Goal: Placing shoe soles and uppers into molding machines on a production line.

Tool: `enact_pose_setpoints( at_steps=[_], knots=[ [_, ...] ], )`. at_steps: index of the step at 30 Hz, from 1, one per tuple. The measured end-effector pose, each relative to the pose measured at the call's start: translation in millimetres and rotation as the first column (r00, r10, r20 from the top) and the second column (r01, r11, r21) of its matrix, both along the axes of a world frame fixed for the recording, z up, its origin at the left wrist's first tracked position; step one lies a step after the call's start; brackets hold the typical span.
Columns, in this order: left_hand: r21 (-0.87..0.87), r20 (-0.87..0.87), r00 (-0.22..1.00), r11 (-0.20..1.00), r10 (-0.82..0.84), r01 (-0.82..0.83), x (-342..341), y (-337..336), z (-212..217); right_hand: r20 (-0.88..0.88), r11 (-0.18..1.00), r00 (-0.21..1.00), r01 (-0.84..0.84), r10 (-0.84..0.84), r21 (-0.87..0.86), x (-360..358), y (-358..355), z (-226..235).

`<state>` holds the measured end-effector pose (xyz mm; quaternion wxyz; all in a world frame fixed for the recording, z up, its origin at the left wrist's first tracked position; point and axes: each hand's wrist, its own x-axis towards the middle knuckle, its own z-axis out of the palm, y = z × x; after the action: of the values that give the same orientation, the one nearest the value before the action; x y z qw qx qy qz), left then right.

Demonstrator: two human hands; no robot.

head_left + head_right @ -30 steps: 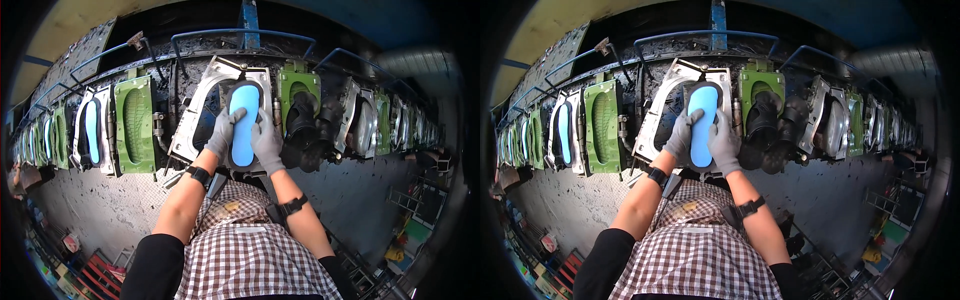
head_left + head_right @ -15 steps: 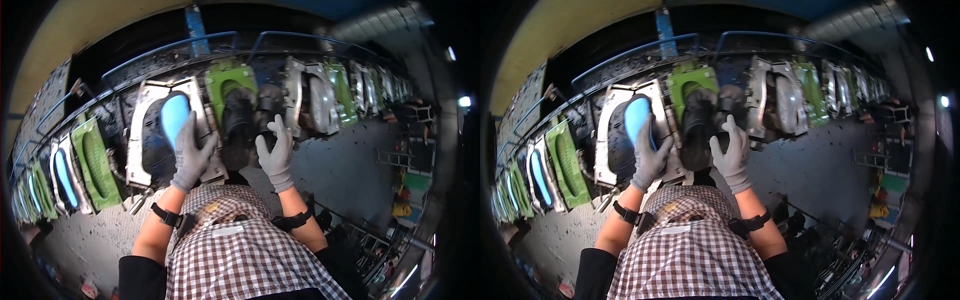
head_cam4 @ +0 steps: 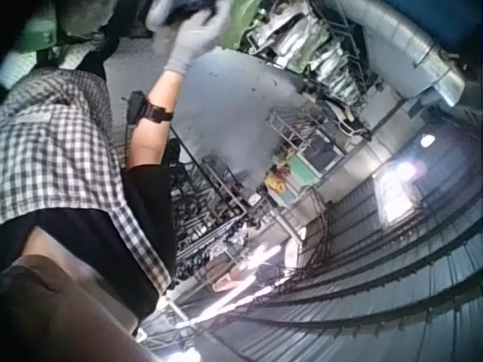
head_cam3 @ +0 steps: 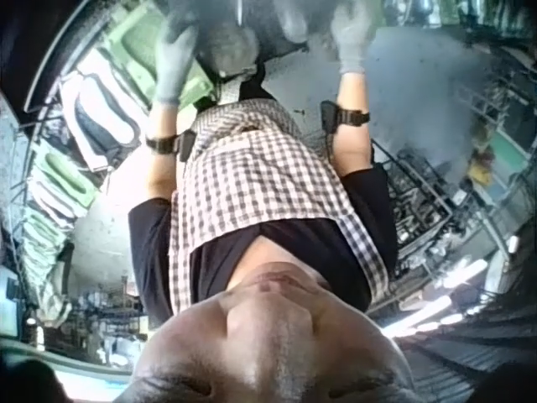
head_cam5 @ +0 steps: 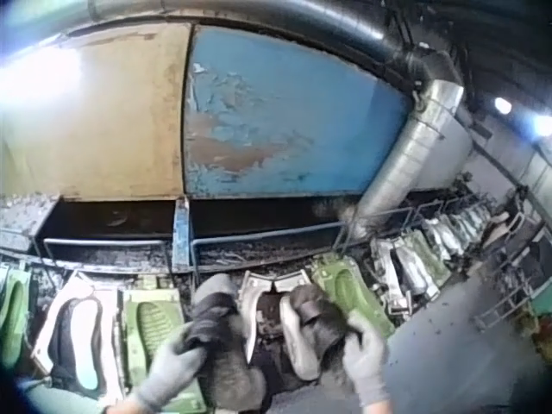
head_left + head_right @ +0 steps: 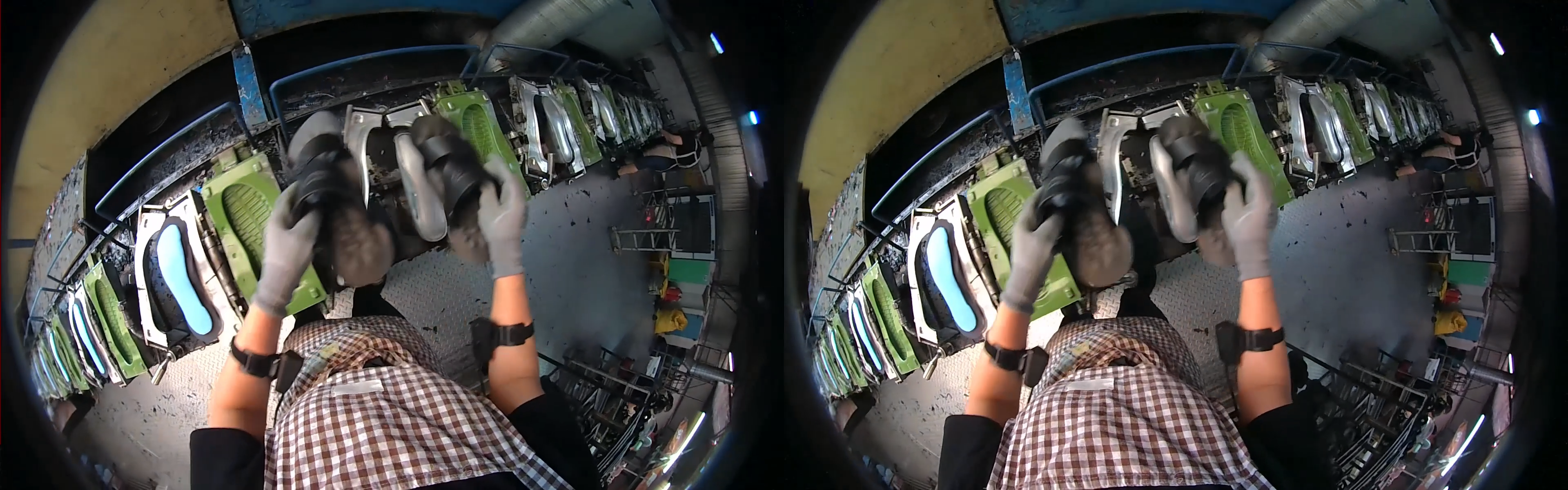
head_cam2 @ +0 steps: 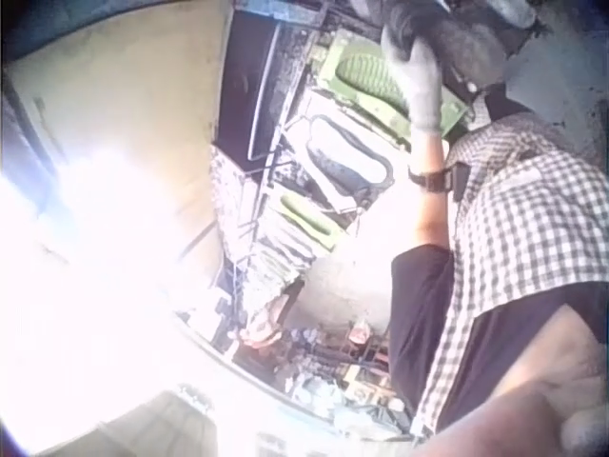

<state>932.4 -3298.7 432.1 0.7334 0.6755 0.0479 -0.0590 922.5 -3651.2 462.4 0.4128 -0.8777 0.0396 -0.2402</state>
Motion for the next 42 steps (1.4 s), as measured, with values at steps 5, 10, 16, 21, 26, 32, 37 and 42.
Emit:
enact_pose_setpoints(
  at_steps=[5, 10, 16, 21, 26, 32, 37, 42],
  knots=[
    [-0.125, -0.026, 0.998, 0.991, -0.060, 0.056, 31, -160, -28, -0.078, 0.991, 0.996, -0.033, 0.044, 0.131, 6, -44, -2],
    [-0.097, -0.002, 0.959, 0.955, -0.283, 0.282, 37, -228, -72, -0.571, 0.813, 0.769, 0.119, 0.287, 0.569, -27, -91, -70],
    [-0.161, -0.472, 0.879, 0.975, 0.059, -0.152, 67, -230, -93, -0.497, 0.405, 0.712, 0.317, 0.496, 0.858, 11, -101, -40],
    [-0.507, -0.377, 0.925, 0.825, 0.048, -0.249, 44, -225, -118, -0.207, 0.808, 0.913, -0.183, 0.351, 0.561, 72, -84, -27],
    [-0.437, -0.423, 0.899, 0.844, 0.111, -0.310, 15, -229, -82, -0.160, 0.859, 0.847, -0.511, 0.508, 0.024, 98, -59, -62],
    [-0.517, -0.528, 0.833, 0.840, -0.163, -0.164, -40, -224, -103, -0.486, 0.672, 0.607, -0.738, 0.629, -0.052, 76, -21, -77],
    [-0.723, -0.610, 0.792, 0.422, -0.020, -0.547, -61, -237, -126, -0.568, 0.635, 0.503, -0.771, 0.652, 0.045, -18, -20, -72],
    [-0.628, -0.535, 0.844, 0.645, 0.048, -0.435, -32, -211, -84, -0.574, 0.767, 0.556, -0.603, 0.601, 0.218, 30, -35, -73]
  ],
)
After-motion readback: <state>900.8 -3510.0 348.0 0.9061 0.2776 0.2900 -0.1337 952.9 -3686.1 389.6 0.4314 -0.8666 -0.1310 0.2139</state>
